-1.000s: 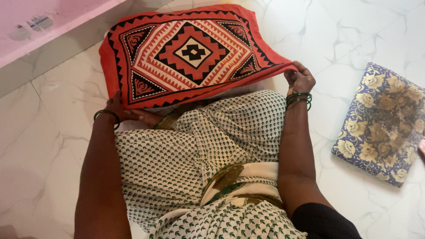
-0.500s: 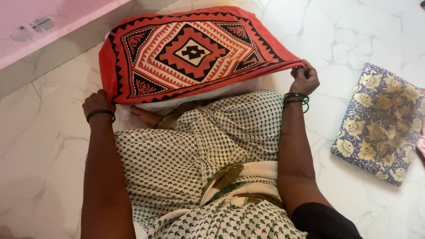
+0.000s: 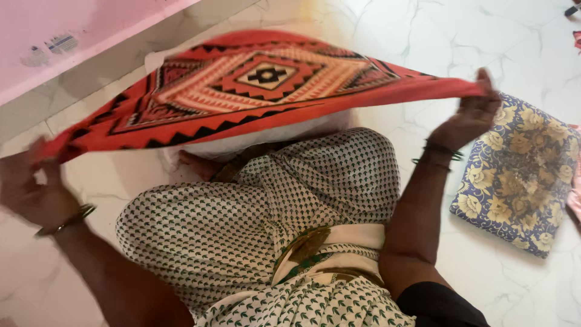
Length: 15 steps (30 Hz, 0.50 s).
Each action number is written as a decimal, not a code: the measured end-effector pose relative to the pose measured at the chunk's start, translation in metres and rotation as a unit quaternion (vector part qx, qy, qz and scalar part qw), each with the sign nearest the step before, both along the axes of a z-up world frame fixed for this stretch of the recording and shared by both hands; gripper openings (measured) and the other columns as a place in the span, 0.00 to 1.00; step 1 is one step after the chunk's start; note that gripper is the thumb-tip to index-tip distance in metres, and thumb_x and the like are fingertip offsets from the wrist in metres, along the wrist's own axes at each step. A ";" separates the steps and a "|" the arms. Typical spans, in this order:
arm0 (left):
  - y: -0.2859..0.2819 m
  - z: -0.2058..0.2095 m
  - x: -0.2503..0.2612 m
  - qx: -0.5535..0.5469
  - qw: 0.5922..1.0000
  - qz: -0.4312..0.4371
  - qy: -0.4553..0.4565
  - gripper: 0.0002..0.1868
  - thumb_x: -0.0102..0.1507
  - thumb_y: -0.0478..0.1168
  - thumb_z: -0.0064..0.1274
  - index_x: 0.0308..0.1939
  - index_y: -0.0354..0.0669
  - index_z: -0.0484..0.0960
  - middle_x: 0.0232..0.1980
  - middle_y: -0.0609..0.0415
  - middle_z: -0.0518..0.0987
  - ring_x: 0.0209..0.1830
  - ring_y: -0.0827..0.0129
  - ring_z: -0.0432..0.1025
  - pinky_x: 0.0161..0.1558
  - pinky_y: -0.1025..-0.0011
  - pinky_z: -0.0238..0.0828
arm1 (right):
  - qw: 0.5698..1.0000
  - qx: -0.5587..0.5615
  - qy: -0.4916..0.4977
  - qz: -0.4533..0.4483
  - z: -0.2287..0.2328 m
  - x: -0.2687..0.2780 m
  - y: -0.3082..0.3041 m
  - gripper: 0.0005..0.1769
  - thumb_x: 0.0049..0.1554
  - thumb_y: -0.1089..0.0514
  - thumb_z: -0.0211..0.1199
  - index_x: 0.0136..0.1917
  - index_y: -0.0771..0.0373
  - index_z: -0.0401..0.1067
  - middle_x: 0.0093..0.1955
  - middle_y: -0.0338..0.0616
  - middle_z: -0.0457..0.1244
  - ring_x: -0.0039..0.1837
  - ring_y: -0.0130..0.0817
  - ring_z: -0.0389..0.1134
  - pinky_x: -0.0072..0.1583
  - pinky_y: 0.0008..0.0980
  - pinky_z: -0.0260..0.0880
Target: The person sits on the floor and stuffs pillows into pillowcases. They insert a white pillow into a pink patterned case, then remove a red patterned cover from another pillow and place a red patterned cloth over it.
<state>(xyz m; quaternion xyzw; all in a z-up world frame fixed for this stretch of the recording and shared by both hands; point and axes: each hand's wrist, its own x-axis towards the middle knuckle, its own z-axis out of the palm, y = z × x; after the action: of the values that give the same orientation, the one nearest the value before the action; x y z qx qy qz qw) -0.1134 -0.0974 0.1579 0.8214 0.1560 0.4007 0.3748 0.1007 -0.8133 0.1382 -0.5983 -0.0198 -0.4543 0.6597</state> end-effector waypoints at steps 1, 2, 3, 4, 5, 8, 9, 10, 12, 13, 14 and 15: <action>0.002 0.009 -0.007 -0.038 0.999 0.005 -0.013 0.21 0.63 0.22 0.60 0.60 0.38 0.89 0.50 0.46 0.80 0.45 0.63 0.70 0.45 0.69 0.66 | 0.998 -0.064 -0.011 -0.022 0.015 -0.008 -0.005 0.10 0.73 0.56 0.52 0.59 0.65 0.68 0.68 0.58 0.68 0.74 0.38 0.70 0.71 0.41 0.74; 0.004 0.017 -0.014 -0.084 0.996 0.013 -0.026 0.20 0.64 0.23 0.60 0.59 0.38 0.88 0.49 0.46 0.80 0.44 0.63 0.70 0.45 0.69 0.66 | 0.995 -0.083 -0.033 -0.047 0.031 -0.013 -0.013 0.11 0.72 0.55 0.51 0.57 0.65 0.69 0.65 0.57 0.70 0.69 0.38 0.72 0.67 0.42 0.76; 0.007 0.023 -0.016 -0.125 0.991 0.017 -0.040 0.18 0.64 0.23 0.60 0.57 0.38 0.87 0.48 0.47 0.79 0.44 0.63 0.70 0.45 0.69 0.66 | 0.991 -0.101 -0.056 -0.074 0.045 -0.019 -0.023 0.13 0.70 0.53 0.51 0.56 0.64 0.69 0.61 0.55 0.72 0.65 0.39 0.74 0.63 0.44 0.79; 0.009 0.027 -0.016 -0.155 0.986 0.014 -0.061 0.16 0.65 0.24 0.60 0.56 0.38 0.86 0.47 0.47 0.79 0.43 0.63 0.70 0.45 0.69 0.67 | 0.989 -0.114 -0.068 -0.067 0.055 -0.025 -0.032 0.13 0.71 0.53 0.51 0.55 0.65 0.70 0.59 0.54 0.71 0.63 0.37 0.73 0.61 0.42 0.79; 0.011 0.030 -0.016 -0.179 0.981 0.011 -0.077 0.14 0.66 0.24 0.60 0.55 0.38 0.85 0.47 0.48 0.79 0.43 0.64 0.70 0.44 0.69 0.67 | 0.987 -0.128 -0.081 -0.061 0.062 -0.033 -0.044 0.13 0.72 0.54 0.52 0.55 0.66 0.71 0.57 0.52 0.70 0.60 0.36 0.73 0.60 0.41 0.79; 0.017 0.031 -0.005 -0.238 0.964 -0.001 -0.120 0.10 0.67 0.26 0.60 0.51 0.38 0.83 0.45 0.50 0.78 0.42 0.65 0.70 0.44 0.69 0.68 | 0.987 -0.003 -0.143 0.076 0.065 -0.043 -0.075 0.13 0.77 0.55 0.51 0.59 0.69 0.69 0.55 0.49 0.64 0.56 0.34 0.67 0.62 0.36 0.72; 0.019 0.030 0.002 -0.255 0.958 -0.006 -0.132 0.08 0.68 0.27 0.60 0.49 0.38 0.82 0.44 0.50 0.77 0.41 0.65 0.69 0.44 0.69 0.69 | 0.984 0.037 -0.133 0.110 0.062 -0.040 -0.079 0.13 0.77 0.55 0.51 0.58 0.68 0.69 0.53 0.47 0.63 0.54 0.33 0.66 0.60 0.34 0.70; 0.022 0.029 0.010 -0.271 0.952 -0.013 -0.144 0.07 0.68 0.28 0.60 0.48 0.38 0.81 0.43 0.51 0.77 0.41 0.65 0.69 0.43 0.69 0.69 | 0.979 0.080 -0.123 0.141 0.060 -0.036 -0.082 0.13 0.76 0.54 0.52 0.57 0.67 0.68 0.50 0.45 0.62 0.51 0.32 0.64 0.58 0.32 0.68; 0.023 0.029 0.034 -0.303 0.937 -0.028 -0.172 0.05 0.69 0.29 0.60 0.45 0.38 0.79 0.42 0.52 0.76 0.40 0.66 0.69 0.43 0.69 0.70 | 0.983 0.104 -0.034 0.145 0.062 -0.002 -0.076 0.14 0.72 0.51 0.53 0.50 0.62 0.69 0.42 0.39 0.60 0.43 0.28 0.62 0.48 0.30 0.65; 0.021 0.030 0.048 -0.316 0.930 -0.039 -0.186 0.05 0.70 0.29 0.60 0.44 0.38 0.78 0.41 0.52 0.76 0.39 0.66 0.69 0.43 0.69 0.70 | 0.982 0.115 0.009 0.148 0.066 0.020 -0.067 0.15 0.69 0.49 0.54 0.46 0.60 0.70 0.37 0.37 0.59 0.38 0.26 0.61 0.43 0.29 0.64; 0.017 0.030 0.063 -0.325 0.923 -0.048 -0.202 0.06 0.70 0.30 0.60 0.43 0.39 0.77 0.41 0.53 0.76 0.39 0.67 0.69 0.43 0.69 0.71 | 0.979 0.125 0.052 0.152 0.070 0.040 -0.053 0.15 0.67 0.48 0.55 0.42 0.58 0.70 0.33 0.34 0.58 0.34 0.25 0.60 0.37 0.28 0.62; 0.012 0.033 0.077 -0.329 0.917 -0.058 -0.217 0.07 0.71 0.31 0.60 0.42 0.39 0.76 0.40 0.53 0.75 0.38 0.67 0.69 0.43 0.69 0.71 | 0.992 -0.079 0.080 0.062 0.072 0.061 -0.034 0.10 0.66 0.54 0.63 0.45 0.61 0.70 0.36 0.32 0.59 0.39 0.23 0.60 0.43 0.26 0.63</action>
<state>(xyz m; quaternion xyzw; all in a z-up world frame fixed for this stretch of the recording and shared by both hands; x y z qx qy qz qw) -0.0361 -0.0859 0.1910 0.5519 0.1464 0.4727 0.6712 0.1615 -0.8474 0.2104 -0.6804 -0.0397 -0.3598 0.6372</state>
